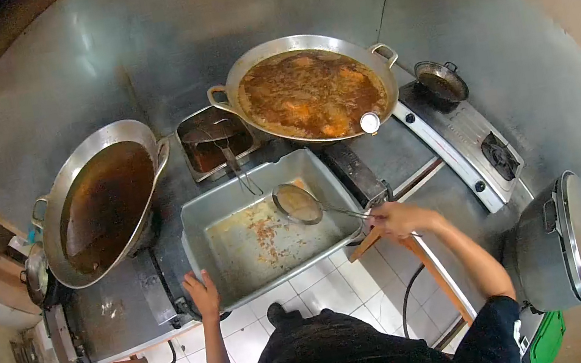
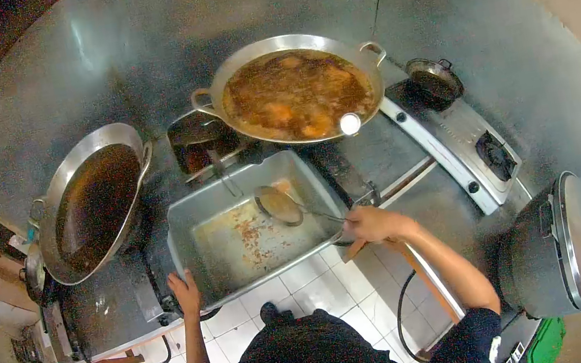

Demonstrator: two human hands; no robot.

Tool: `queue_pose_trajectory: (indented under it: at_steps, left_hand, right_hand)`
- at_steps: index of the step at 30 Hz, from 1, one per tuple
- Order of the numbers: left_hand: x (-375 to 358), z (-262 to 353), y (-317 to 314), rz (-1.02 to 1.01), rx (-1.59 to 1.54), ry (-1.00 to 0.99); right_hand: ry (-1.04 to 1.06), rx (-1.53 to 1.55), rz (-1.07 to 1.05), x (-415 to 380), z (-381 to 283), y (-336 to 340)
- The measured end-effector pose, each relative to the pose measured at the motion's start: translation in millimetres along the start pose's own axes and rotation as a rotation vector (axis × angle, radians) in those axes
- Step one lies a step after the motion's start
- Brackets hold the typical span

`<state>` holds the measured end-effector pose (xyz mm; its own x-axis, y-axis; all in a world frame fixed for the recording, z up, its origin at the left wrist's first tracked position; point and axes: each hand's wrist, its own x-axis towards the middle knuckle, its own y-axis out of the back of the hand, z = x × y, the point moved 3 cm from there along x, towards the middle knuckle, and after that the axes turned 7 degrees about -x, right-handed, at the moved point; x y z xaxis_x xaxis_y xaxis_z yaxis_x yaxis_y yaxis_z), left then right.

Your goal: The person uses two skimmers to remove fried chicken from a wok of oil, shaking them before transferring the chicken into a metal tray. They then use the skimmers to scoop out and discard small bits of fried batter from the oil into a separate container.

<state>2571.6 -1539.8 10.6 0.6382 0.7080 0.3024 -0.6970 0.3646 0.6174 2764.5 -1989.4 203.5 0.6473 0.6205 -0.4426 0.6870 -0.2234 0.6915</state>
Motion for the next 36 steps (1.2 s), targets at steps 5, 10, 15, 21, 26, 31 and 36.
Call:
queue_pose_trajectory:
  at_steps: [5, 10, 15, 21, 26, 31, 36]
  left_hand:
    - [0.3, 11.2, 7.0, -0.081, -0.038, 0.110]
    - [-2.3, 8.2, 7.2, -0.056, -0.009, 0.012]
    - [-0.2, 5.4, 3.7, -0.043, -0.019, 0.043]
    - [-0.5, 10.8, 8.4, -0.108, -0.022, 0.151]
    - [-3.9, 0.9, 1.7, -0.036, 0.025, 0.026]
    - [2.5, 17.0, 10.0, -0.148, -0.140, 0.178]
    - [3.9, 17.1, 10.9, -0.227, -0.145, 0.189]
  right_hand:
    - [-0.007, -0.410, 0.001, -72.6, -93.0, 85.9]
    - [-0.072, -0.513, 0.216, -108.7, -179.2, 154.7]
    - [-0.133, -0.837, 0.233, -63.7, -194.0, 198.7]
    - [-0.297, -1.034, 0.002, 6.9, -216.8, 192.7]
    - [-0.231, -1.201, -0.067, 87.9, -169.0, 164.7]
    - [-0.329, -1.039, 0.256, 105.5, -192.1, 135.8]
    - [-0.332, -1.053, 0.350, 138.3, -169.8, 128.3]
